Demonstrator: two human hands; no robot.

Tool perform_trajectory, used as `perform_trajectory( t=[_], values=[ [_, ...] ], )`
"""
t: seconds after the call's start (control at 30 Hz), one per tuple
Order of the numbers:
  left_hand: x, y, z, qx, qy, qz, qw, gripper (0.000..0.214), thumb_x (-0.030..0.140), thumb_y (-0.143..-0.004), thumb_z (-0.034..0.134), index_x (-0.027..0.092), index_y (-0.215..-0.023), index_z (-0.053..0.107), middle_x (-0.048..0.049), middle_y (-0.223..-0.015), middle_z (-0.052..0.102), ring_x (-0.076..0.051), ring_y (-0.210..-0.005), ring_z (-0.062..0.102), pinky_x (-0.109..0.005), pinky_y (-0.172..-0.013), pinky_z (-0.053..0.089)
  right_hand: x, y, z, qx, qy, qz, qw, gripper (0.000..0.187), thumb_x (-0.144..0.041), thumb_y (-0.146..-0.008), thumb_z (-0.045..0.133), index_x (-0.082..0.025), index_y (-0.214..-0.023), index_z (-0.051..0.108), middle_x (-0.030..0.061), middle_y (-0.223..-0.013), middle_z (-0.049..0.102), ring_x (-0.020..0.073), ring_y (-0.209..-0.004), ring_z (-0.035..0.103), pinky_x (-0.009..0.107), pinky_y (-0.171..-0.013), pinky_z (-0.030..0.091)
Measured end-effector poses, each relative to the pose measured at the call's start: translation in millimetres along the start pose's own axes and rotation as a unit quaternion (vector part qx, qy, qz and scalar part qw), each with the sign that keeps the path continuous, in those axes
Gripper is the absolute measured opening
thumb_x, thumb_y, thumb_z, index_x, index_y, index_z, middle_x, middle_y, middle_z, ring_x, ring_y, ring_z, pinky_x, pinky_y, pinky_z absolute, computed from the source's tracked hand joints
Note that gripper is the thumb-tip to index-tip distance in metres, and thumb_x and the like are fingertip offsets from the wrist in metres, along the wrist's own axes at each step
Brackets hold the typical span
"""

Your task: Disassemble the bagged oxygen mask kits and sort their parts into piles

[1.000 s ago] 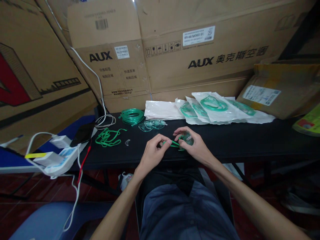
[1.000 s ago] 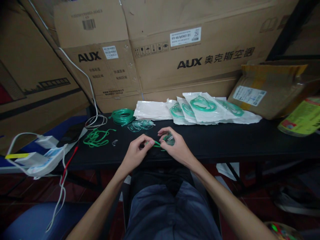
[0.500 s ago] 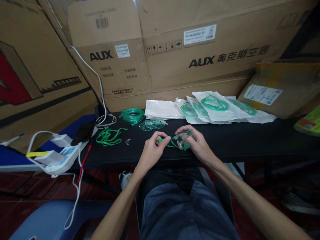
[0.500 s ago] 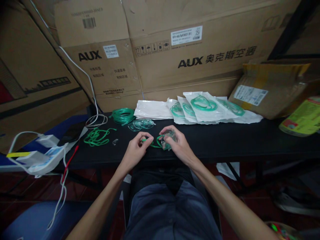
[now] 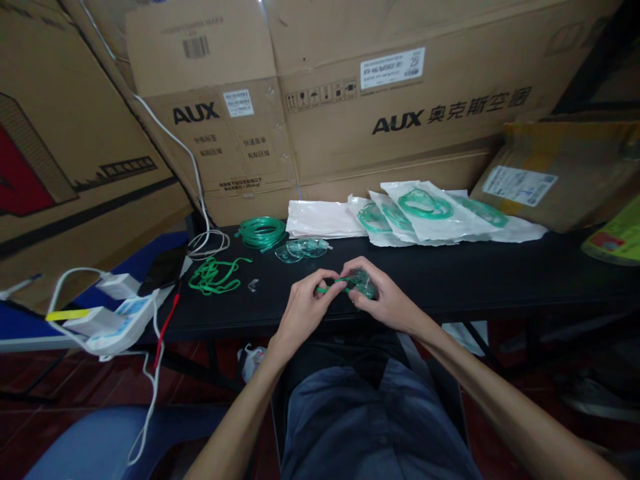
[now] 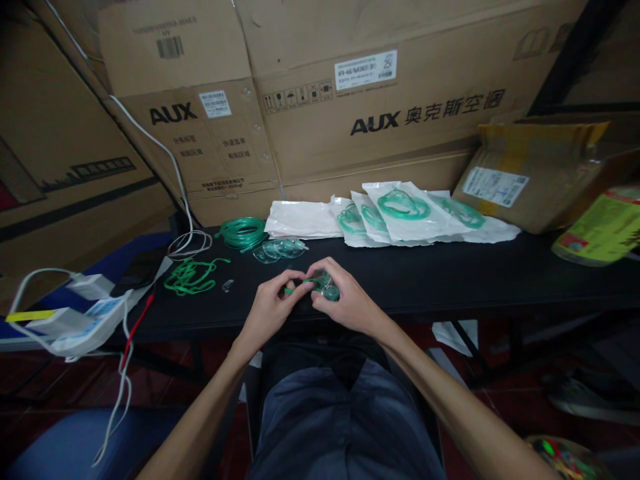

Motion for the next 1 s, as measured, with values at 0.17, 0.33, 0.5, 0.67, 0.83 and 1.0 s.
perform_trajectory(
  t=[0.17, 0.33, 0.5, 0.67, 0.83, 1.0],
  values=[
    [7, -1, -4.1, 0.027, -0.018, 0.033, 0.999, 0.021, 0.034, -0.098, 0.057, 0.020, -0.091, 0.071, -0.0014, -0.085, 0.069, -0.014, -0.071, 0.057, -0.024, -0.069, 0.042, 0, -1, 1, -0.005, 0.004, -0.001, 1.000, 0.021, -0.017, -0.082, 0.058, -0.023, -0.102, 0.057, 0.0042, -0.100, 0.057, 0.0204, -0.091, 0.058, 0.034, -0.084, 0.046],
    [2, 1, -7.2, 0.056, -0.015, -0.002, 0.998, 0.024, 0.037, -0.100, 0.054, 0.019, -0.091, 0.067, 0.0006, -0.077, 0.065, -0.012, -0.065, 0.056, -0.023, -0.065, 0.043, 10, 0, -2, 0.014, -0.025, 0.049, 0.998, 0.014, -0.024, -0.086, 0.059, -0.022, -0.100, 0.057, 0.0030, -0.091, 0.063, 0.0198, -0.084, 0.059, 0.033, -0.077, 0.046],
    [-14, 4, -10.7, 0.100, 0.042, -0.080, 0.991, 0.030, 0.047, -0.101, 0.049, 0.021, -0.096, 0.061, 0.0070, -0.065, 0.052, -0.008, -0.042, 0.051, -0.020, -0.047, 0.040, 18, 0, -6, 0.050, -0.076, 0.099, 0.991, 0.016, -0.027, -0.086, 0.061, -0.022, -0.100, 0.057, 0.0014, -0.085, 0.066, 0.0168, -0.071, 0.058, 0.030, -0.067, 0.046],
    [-32, 3, -18.0, 0.163, 0.117, -0.121, 0.972, 0.028, 0.050, -0.099, 0.049, 0.023, -0.099, 0.056, 0.0083, -0.065, 0.046, -0.007, -0.041, 0.049, -0.018, -0.041, 0.041, 25, 1, -9, 0.087, -0.165, 0.124, 0.975, 0.015, -0.029, -0.087, 0.063, -0.023, -0.099, 0.057, 0.0002, -0.082, 0.067, 0.0153, -0.068, 0.058, 0.027, -0.062, 0.045],
    [-43, 5, -24.2, 0.212, 0.188, -0.139, 0.949, 0.025, 0.048, -0.099, 0.047, 0.024, -0.094, 0.050, 0.0082, -0.066, 0.039, -0.009, -0.046, 0.049, -0.018, -0.040, 0.041, 35, 3, -15, 0.121, -0.227, 0.131, 0.957, 0.013, -0.032, -0.091, 0.061, -0.024, -0.100, 0.056, -0.0003, -0.081, 0.067, 0.0142, -0.064, 0.058, 0.025, -0.057, 0.042],
    [-26, 0, -28.3, 0.177, 0.143, -0.093, 0.969, 0.026, 0.046, -0.098, 0.053, 0.021, -0.089, 0.056, 0.0044, -0.074, 0.053, -0.010, -0.062, 0.060, -0.021, -0.063, 0.049, 39, 4, -13, 0.111, -0.215, 0.146, 0.959, 0.017, -0.035, -0.091, 0.064, -0.023, -0.103, 0.059, 0.0017, -0.084, 0.069, 0.0154, -0.068, 0.060, 0.026, -0.061, 0.045]
  ],
)
Point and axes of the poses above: each hand's wrist, its own y-axis away from the middle knuckle, its own z-axis out of the palm, x = y × z, the point moved 6 cm from there along -y, towards the middle knuckle
